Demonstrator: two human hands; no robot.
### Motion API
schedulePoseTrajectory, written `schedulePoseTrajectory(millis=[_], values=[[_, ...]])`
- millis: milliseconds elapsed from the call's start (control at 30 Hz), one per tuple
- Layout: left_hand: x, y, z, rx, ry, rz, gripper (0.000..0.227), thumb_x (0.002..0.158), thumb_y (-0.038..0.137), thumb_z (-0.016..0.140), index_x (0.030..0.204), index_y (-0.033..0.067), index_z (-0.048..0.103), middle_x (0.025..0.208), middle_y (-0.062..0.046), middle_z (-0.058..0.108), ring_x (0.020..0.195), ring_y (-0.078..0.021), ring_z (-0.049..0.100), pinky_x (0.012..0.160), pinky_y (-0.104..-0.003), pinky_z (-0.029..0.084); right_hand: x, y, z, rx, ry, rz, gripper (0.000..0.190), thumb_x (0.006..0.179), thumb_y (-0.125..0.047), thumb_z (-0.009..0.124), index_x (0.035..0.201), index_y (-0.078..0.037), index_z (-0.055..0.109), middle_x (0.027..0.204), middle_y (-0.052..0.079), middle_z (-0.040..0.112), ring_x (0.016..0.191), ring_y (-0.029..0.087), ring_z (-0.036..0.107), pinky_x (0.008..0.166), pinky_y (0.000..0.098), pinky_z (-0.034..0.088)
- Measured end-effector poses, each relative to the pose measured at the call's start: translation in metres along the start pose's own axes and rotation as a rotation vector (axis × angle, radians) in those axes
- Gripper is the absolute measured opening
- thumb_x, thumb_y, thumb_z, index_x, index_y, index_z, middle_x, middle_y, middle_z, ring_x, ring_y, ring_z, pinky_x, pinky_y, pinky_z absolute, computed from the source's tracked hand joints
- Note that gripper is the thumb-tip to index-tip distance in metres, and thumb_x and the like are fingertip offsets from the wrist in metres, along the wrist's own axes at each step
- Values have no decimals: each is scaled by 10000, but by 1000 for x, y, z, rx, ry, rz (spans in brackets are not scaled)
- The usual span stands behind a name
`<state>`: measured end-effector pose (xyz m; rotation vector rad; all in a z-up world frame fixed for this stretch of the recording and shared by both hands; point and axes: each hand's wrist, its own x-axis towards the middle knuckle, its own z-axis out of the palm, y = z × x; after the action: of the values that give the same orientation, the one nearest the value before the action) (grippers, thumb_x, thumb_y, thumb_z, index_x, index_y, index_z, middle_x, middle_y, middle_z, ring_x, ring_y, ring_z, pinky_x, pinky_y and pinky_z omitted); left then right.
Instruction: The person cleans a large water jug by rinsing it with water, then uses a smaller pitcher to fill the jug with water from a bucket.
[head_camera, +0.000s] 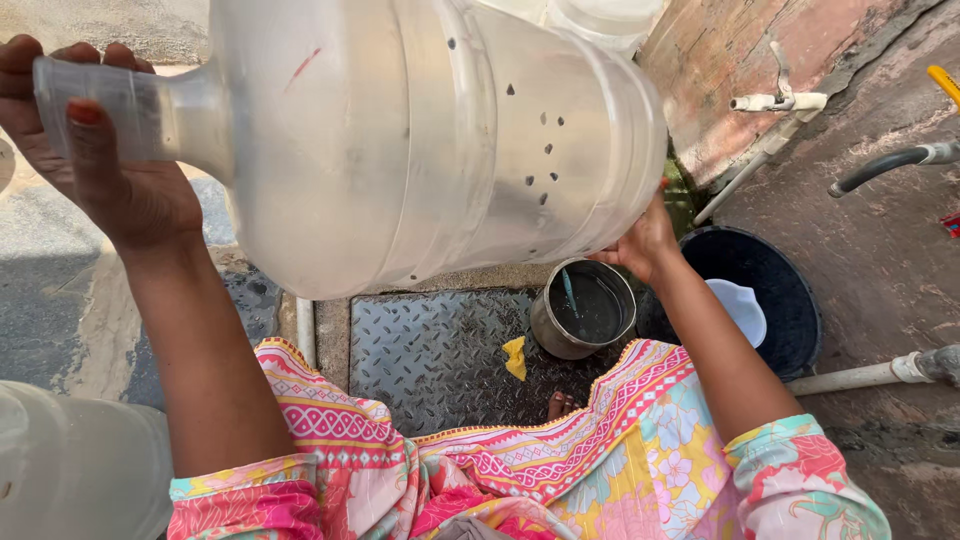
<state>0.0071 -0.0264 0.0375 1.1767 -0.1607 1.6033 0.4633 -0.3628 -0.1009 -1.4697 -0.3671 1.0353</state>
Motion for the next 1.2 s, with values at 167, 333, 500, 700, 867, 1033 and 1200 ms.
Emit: schedulePoseTrajectory(millis=[167, 333, 500, 700, 867, 1033, 1200], values=[[-8, -37, 25, 143, 233, -6, 389, 948, -1, 862, 1225, 55, 595, 1070, -76, 625, 955, -174, 613, 940, -352, 563, 21, 42, 35, -396, -146, 285, 1247, 706, -967, 48, 1609, -137, 272, 1512, 246, 510, 1285, 395, 602, 1045, 488, 495], [-62, -100, 80, 496, -2, -200, 354, 849, -4, 857, 1122, 53, 640, 960, -12, 658, 909, -91, 652, 866, -254, 542, 33, 39, 58, -704, -125, 42, 1122, 793, -904, 271, 1602, -129, 215, 1522, 206, 455, 1363, 345, 526, 1106, 484, 418], [-84, -124, 105, 577, -472, -298, 451, 764, 72, 860, 1162, 62, 648, 1120, -50, 727, 1022, -164, 718, 954, -335, 586, -12, 3, 116, -828, -88, -402, 834, 858, -633, 651, 1479, -101, 488, 1456, 145, 586, 1387, 277, 545, 1136, 435, 425], [-88, -126, 115, 567, -632, -394, 742, 694, 233, 951, 1329, 94, 594, 1286, -70, 703, 1132, -216, 716, 992, -373, 570, -44, -18, 193, -857, -81, -695, 808, 788, -404, 847, 1428, -67, 488, 1409, 148, 580, 1332, 312, 530, 1073, 444, 409], [-97, -124, 126, 738, -788, -502, 922, 888, 597, 695, 1599, 138, 329, 1603, -158, 423, 1512, -412, 219, 1175, -609, 126, -2, 13, 232, -216, -124, -712, 559, 830, -245, 848, 1276, -88, 549, 1253, 71, 650, 1156, 164, 643, 987, 325, 547], [-67, -90, 70, 1067, -535, -499, 927, 939, 760, 456, 1603, 129, 316, 1647, -195, 362, 1574, -442, 66, 1210, -647, -35, -8, -7, 276, -166, 50, -904, 456, 794, -150, 912, 1134, -68, 619, 1073, 20, 689, 1003, 108, 664, 936, 280, 546], [-24, -56, -21, 946, 100, -970, 1045, 853, 856, 348, 1565, 91, 326, 1585, -229, 377, 1501, -404, 333, 1207, -565, 289, -64, -92, 262, -23, -267, -1143, 434, 879, -96, 875, 1210, -99, 596, 1080, 59, 701, 1083, 152, 668, 1054, 329, 529]])
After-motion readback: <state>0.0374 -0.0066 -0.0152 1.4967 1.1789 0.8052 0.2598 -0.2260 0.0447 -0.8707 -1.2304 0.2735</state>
